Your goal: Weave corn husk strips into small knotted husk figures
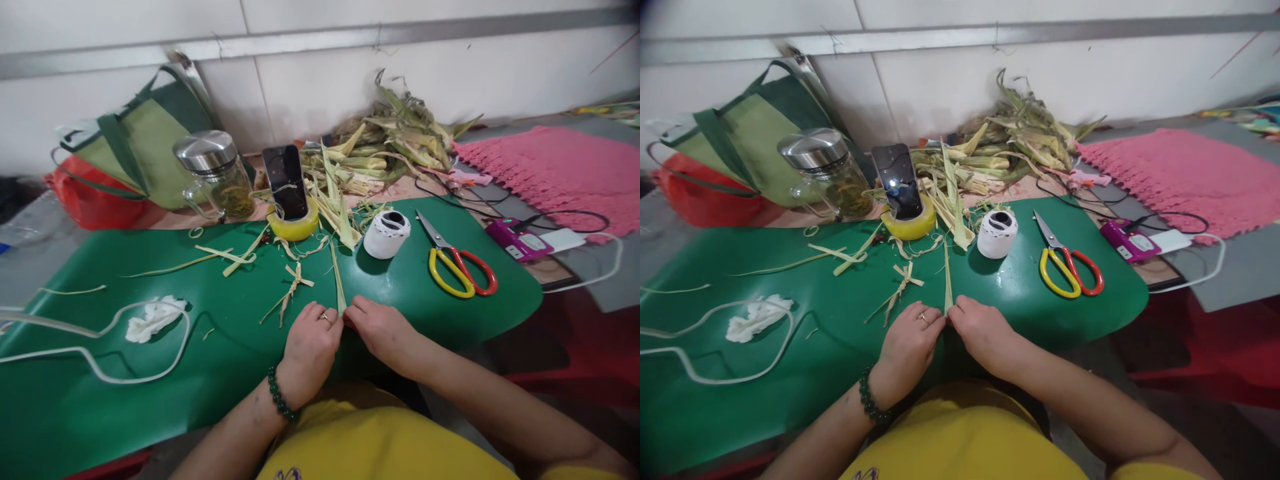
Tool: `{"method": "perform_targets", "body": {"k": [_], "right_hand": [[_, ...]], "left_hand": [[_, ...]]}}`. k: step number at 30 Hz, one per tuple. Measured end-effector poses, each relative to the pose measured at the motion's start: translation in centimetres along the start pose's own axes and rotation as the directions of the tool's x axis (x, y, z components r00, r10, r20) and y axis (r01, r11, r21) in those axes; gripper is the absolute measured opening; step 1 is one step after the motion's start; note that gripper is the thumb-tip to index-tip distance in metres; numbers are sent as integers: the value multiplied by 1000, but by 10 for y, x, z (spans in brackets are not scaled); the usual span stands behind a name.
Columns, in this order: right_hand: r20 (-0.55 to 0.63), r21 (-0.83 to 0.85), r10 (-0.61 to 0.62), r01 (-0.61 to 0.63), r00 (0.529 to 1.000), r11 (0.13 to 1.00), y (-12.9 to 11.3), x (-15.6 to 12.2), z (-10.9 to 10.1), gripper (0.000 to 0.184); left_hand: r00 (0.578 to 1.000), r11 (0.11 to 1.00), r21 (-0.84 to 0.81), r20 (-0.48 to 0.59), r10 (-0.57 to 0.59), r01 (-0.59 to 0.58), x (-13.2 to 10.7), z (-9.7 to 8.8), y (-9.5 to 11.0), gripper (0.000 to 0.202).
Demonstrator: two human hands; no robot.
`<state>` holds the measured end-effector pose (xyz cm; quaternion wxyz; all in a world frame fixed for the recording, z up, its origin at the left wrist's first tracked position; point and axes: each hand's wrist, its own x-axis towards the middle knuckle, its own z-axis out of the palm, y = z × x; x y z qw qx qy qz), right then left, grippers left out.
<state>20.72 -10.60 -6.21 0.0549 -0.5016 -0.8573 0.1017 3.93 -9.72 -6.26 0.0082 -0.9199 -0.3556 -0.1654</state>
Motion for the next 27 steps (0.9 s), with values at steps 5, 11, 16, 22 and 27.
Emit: {"method": "perform_targets", "body": {"k": [5, 11, 16, 22, 27], "right_hand": [[37, 43, 9, -11, 999, 999, 2, 4, -4, 17], [96, 104, 2, -12, 995, 995, 7, 8, -10, 15], [152, 151, 21, -45, 988, 987, 6, 10, -14, 16], [53, 467, -24, -4, 998, 884, 24, 9, -10, 18], [-111, 500, -45, 95, 993, 861, 33, 5, -6, 6]], "left_hand": [[972, 971, -123, -84, -217, 206, -10, -2, -14, 19], [981, 976, -135, -72, -179, 169, -10, -1, -9, 14], [990, 986, -97, -35, -139, 135, -1, 3, 0, 19], [996, 997, 4, 47, -71, 71, 3, 1, 2, 20], [993, 996, 4, 76, -85, 85, 4, -1, 3, 21]]}}
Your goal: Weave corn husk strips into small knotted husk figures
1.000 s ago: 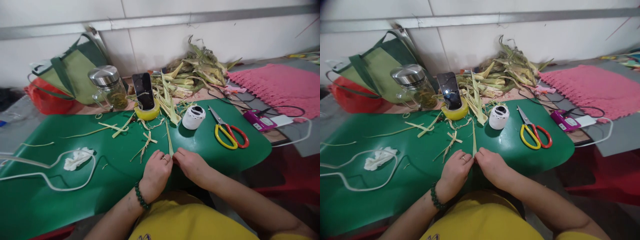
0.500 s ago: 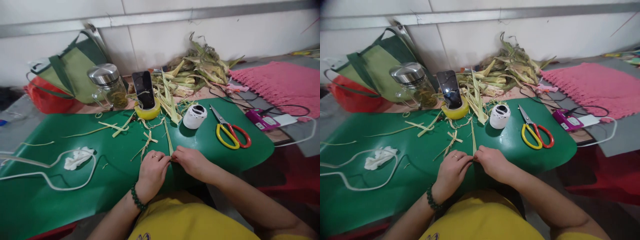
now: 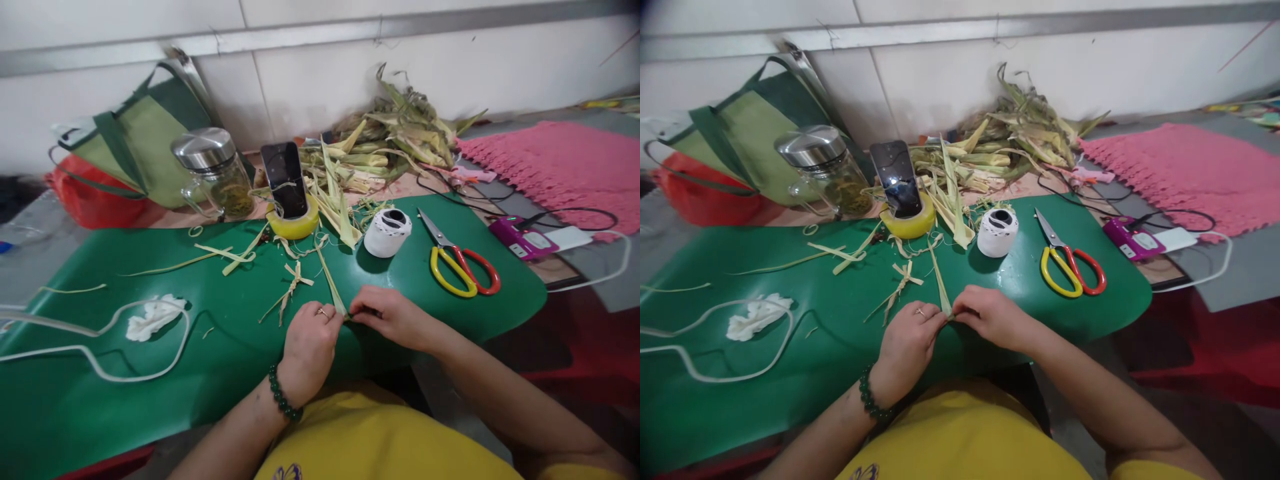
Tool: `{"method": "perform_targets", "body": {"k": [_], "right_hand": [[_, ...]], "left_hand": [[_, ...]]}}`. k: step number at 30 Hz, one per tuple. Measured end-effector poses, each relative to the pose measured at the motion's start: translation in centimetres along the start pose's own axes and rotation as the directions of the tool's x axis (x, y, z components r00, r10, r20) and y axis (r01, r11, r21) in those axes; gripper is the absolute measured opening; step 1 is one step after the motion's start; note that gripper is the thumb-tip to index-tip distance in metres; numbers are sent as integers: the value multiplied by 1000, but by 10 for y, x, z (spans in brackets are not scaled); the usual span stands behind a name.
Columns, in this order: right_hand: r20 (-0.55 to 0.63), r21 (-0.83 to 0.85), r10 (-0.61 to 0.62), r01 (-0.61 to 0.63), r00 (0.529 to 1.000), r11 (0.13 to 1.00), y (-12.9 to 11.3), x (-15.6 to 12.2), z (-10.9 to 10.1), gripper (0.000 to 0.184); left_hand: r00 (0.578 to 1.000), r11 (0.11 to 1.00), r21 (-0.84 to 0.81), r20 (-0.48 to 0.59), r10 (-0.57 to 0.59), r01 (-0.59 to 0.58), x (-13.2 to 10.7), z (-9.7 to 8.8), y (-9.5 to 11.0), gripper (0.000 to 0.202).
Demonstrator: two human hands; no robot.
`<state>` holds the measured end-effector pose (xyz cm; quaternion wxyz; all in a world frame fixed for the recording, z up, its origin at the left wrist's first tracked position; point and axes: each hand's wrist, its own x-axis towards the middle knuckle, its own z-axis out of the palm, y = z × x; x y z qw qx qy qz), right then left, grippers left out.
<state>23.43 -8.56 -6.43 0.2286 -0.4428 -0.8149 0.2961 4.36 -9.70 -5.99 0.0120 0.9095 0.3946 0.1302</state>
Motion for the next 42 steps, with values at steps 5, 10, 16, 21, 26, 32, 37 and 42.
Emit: {"method": "perform_targets", "body": {"k": [5, 10, 16, 21, 26, 32, 37, 42], "right_hand": [[63, -327, -99, 115, 993, 938, -2, -4, 11, 18], [194, -491, 29, 71, 981, 868, -12, 2, 9, 19], [303, -495, 161, 11, 939, 869, -27, 13, -3, 18], [308, -411, 209, -68, 928, 909, -29, 17, -7, 16], [218, -246, 120, -64, 969, 967, -17, 12, -4, 13], [174, -400, 39, 35, 984, 916, -15, 6, 3, 19], [246, -466, 89, 38, 965, 884, -26, 9, 1, 18], [228, -467, 171, -46, 959, 883, -28, 10, 3, 16]], "left_hand": [[1000, 1000, -6, -3, 15, -15, 2, -1, -1, 21], [998, 998, 16, 22, 61, -61, 4, -3, -3, 20], [999, 1000, 16, -49, 15, -14, 0, 0, -1, 16], [996, 1000, 20, -87, 20, -18, -2, 5, 0, 21], [999, 999, 14, -13, 32, -31, 6, 2, -4, 21], [998, 1000, 12, 65, 20, -21, 11, -5, -6, 19], [997, 997, -55, -51, -49, 46, 2, 0, -4, 14], [986, 999, -33, -165, -37, 32, -5, 6, -3, 18]]}}
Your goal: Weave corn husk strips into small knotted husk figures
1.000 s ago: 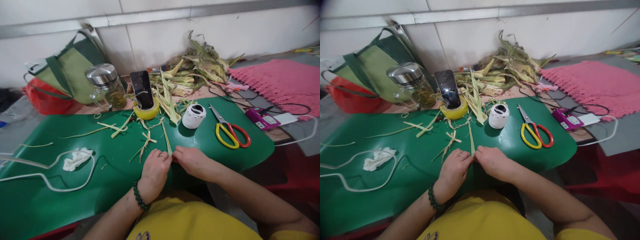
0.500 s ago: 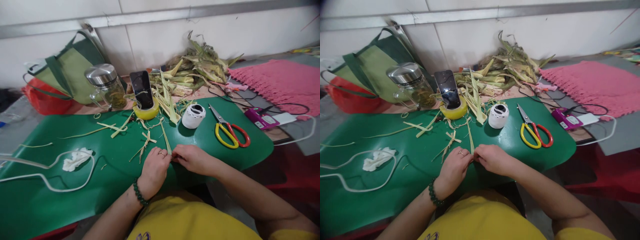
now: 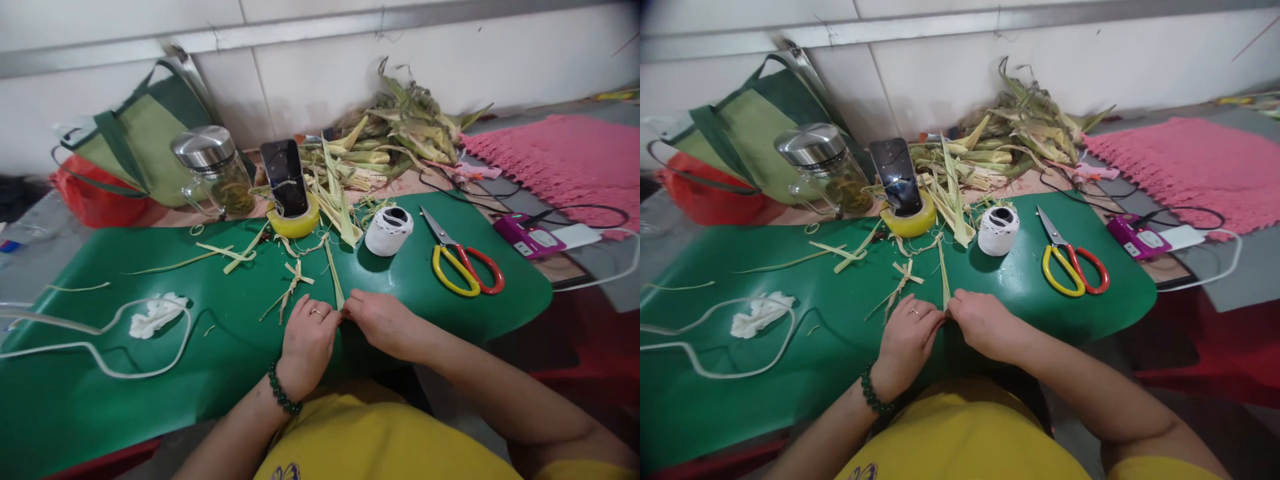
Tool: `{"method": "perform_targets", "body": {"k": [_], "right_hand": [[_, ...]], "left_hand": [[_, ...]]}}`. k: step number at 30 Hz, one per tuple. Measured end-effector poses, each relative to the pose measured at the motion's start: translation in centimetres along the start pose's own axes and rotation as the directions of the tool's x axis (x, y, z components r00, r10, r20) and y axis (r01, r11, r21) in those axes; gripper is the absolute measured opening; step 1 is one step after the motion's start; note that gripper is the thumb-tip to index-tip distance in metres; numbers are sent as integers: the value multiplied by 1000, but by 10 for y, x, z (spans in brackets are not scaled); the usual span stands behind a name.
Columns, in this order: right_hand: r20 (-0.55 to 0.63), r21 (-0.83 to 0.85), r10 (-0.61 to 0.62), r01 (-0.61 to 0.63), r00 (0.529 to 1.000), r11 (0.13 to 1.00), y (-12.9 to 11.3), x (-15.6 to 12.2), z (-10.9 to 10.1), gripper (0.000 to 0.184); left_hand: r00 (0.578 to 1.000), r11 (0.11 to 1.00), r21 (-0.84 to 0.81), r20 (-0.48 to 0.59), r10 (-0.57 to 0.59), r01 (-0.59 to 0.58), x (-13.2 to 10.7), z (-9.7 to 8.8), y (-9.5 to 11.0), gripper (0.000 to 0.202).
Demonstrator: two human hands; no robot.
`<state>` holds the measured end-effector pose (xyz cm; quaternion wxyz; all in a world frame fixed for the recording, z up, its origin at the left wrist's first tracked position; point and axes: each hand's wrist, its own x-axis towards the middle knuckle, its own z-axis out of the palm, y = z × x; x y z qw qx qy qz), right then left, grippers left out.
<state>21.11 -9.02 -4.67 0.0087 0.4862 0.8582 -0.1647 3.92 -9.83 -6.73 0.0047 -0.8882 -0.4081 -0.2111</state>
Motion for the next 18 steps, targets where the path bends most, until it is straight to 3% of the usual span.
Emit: {"method": "perform_targets", "body": {"k": [5, 10, 18], "right_hand": [[-76, 12, -1, 2, 997, 1000, 2, -2, 8, 19], [-206, -67, -126, 115, 970, 991, 3, -7, 14, 22], [-48, -83, -80, 76, 996, 994, 2, -1, 8, 14]], "left_hand": [[993, 994, 40, 73, 95, -99, 4, 1, -2, 22], [982, 988, 65, 139, 127, -137, 10, -3, -4, 20], [973, 999, -33, 230, -20, 28, 14, -11, -5, 14]]}}
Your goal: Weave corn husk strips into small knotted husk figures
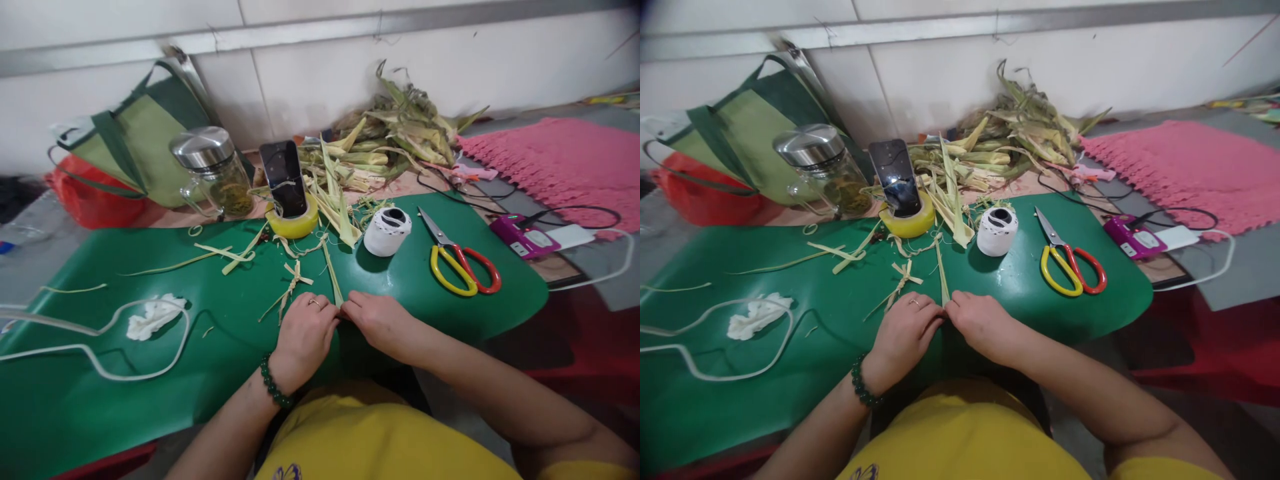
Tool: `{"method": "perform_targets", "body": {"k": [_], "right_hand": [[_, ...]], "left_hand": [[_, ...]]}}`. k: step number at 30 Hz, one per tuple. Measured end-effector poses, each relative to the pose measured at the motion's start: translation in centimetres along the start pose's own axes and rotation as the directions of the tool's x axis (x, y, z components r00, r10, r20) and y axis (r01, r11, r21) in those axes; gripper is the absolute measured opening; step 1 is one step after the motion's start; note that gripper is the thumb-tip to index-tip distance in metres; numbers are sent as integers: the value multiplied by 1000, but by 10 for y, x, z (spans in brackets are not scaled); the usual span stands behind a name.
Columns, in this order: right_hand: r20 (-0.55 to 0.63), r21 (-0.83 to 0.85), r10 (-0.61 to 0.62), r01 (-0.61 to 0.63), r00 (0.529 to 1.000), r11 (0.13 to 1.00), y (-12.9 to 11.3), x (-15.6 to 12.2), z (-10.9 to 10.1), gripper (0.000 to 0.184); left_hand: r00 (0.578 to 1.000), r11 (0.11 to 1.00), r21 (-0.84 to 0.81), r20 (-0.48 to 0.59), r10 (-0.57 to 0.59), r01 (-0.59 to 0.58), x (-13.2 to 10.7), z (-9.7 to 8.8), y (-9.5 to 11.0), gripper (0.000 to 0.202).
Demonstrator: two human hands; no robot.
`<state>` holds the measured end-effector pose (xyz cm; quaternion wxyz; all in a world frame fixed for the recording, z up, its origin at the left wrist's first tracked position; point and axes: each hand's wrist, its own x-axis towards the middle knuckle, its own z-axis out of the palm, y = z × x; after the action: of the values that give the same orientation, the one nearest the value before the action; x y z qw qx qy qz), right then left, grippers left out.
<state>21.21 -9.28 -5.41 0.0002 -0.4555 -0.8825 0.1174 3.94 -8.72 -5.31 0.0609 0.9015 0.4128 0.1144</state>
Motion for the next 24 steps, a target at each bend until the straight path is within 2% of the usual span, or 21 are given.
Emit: {"method": "perform_targets", "body": {"k": [3, 10, 14, 17, 21, 24], "right_hand": [[27, 32, 36, -37, 999, 999, 2, 1, 0, 14], [-17, 87, 78, -77, 997, 993, 5, 1, 3, 16], [21, 99, 77, -79, 997, 992, 3, 3, -3, 14], [23, 149, 92, -94, 996, 984, 4, 5, -5, 15], [-69, 287, 34, -13, 997, 958, 12, 3, 1, 14], [-155, 276, -9, 52, 988, 960, 15, 0, 8, 14]], "left_hand": [[1000, 1000, 19, -3, -8, 8, 1, 2, 2, 18], [999, 999, 32, 30, 33, -34, 4, -1, 2, 19], [999, 1000, 9, 48, -8, 7, 4, -1, 2, 13], [999, 999, 22, 36, -33, 32, 4, 1, 4, 16], [998, 998, 17, 7, -55, 54, 6, 1, 6, 18], [999, 999, 14, 19, -41, 41, 6, 0, 5, 20]]}}
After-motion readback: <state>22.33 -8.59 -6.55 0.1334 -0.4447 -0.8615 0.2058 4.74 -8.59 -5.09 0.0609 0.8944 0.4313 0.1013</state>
